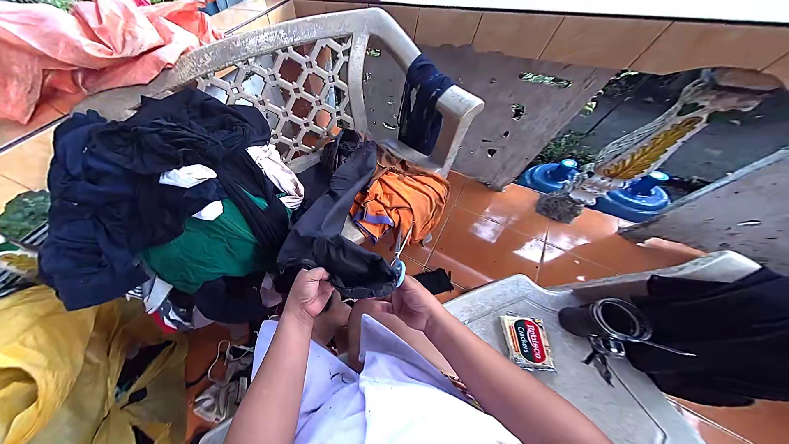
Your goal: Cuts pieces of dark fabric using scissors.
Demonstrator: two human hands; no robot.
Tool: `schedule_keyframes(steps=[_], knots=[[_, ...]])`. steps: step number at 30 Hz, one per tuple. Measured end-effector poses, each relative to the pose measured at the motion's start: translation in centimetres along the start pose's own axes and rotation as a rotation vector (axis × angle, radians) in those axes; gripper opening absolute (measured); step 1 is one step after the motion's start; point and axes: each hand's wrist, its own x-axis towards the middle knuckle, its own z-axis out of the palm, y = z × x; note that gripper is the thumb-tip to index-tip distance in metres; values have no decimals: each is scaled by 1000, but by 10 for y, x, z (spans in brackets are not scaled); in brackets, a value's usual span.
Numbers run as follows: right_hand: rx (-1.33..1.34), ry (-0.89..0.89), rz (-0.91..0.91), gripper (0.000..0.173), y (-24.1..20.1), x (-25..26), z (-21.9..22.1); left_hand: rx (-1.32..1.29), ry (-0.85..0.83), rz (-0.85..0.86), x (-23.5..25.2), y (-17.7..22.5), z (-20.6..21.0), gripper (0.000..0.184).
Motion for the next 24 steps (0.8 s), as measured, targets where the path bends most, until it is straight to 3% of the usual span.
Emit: schedule_keyframes(steps=[4, 7, 8, 11, 12, 15, 18, 21, 24], knots=[[-3, 24, -94, 42, -12, -10, -10, -13, -18, 1, -4, -5, -4, 33], [-82, 26, -206, 8, -14, -15, -11, -36, -55, -62, -6, -11, -4, 25], [-126, 53, -257, 15, -14, -16, -8, -34, -75, -110, -6, -12, -2, 23], [-291, 111, -448, 29, -11, -20, 1, 94, -23, -297, -5, -15, 6, 56], [-323, 108, -508, 30, -10, -23, 3, 156, 42, -351, -3, -18, 8, 58], [-380, 104, -710, 30, -15, -31, 6, 274, 177, -405, -2, -32, 8, 32], [-388, 157, -874, 29, -27, -35, 1, 170, 149, -439, -12, -36, 9, 7], [-335, 244, -930, 29, -40, -35, -7, -85, 68, -402, -22, -36, 9, 8], [-225, 304, -920, 30, -48, -32, -11, -335, -100, -325, -26, -42, 7, 25]])
